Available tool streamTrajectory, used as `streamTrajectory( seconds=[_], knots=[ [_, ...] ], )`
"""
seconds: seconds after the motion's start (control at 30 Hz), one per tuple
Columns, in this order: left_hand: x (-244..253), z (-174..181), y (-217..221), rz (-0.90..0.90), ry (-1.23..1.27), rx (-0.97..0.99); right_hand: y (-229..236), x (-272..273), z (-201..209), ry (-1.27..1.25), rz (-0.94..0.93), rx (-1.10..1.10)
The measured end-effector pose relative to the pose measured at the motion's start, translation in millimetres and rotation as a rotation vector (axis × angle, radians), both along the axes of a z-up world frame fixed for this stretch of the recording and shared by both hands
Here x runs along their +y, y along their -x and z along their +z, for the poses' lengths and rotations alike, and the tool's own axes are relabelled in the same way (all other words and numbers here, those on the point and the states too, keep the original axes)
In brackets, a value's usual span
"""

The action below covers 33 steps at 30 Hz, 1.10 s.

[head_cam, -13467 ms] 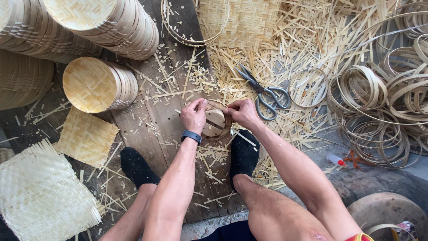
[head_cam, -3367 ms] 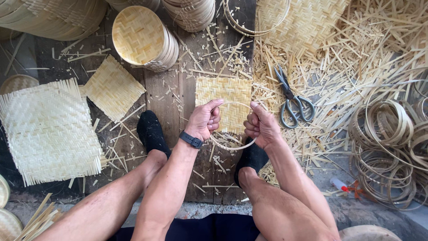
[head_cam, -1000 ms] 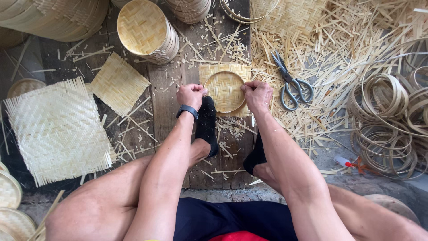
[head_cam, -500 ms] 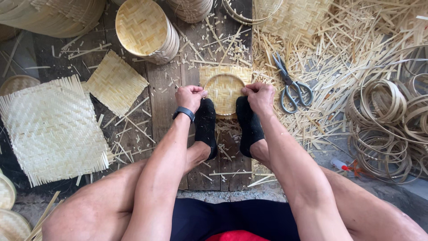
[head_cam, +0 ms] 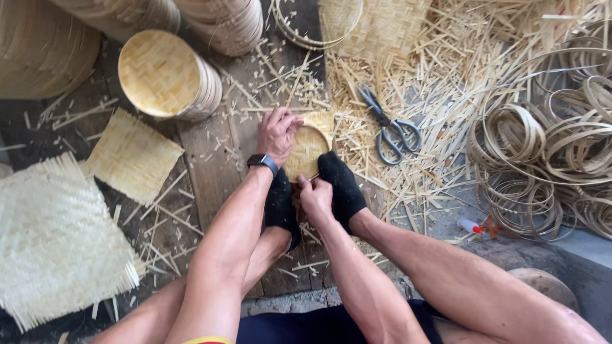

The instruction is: The person fits a square woven bamboo mat into a circular bamboo rim, secures it by pressing a second rim on top, and trims the excess bamboo strips using shears.

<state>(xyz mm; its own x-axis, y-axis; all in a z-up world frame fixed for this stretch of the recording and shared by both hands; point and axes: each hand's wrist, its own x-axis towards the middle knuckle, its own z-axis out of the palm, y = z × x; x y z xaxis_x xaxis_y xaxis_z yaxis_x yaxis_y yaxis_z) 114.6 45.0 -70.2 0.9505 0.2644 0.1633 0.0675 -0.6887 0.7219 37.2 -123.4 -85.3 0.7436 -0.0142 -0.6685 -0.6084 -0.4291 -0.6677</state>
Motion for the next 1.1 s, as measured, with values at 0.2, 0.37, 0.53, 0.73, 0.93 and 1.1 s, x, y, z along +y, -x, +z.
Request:
streamTrajectory(
  seconds=[0.2,0.37,0.53,0.73,0.93,1.1],
  knots=[
    [-0.2,-16.9,-1.3,-0.005,-0.024,0.054,-12.6,-5.6,20.5,0.117,0.215,-0.042],
    [1.6,-21.2,-6.6,0.05,0.027,0.131,-70.4,-13.2,48.4,0.333,0.278,-0.391],
    [2.6,-8.5,-14.6,0.087,0.117,0.189,-128.4,1.3,31.6,0.249,0.101,-0.293],
    [2.0,2.9,-25.8,0.169,0.238,0.466,-137.1,-2.5,4.7,0.255,0.068,-0.139],
    [10.7,-16.9,-27.0,0.272,0.459,0.522,-154.5,-11.3,-3.9,0.051,0.03,-0.019],
    [12.2,-25.3,-23.2,0.353,0.457,0.484,-172.9,15.3,7.1,-0.152,0.233,-0.425]
  ],
)
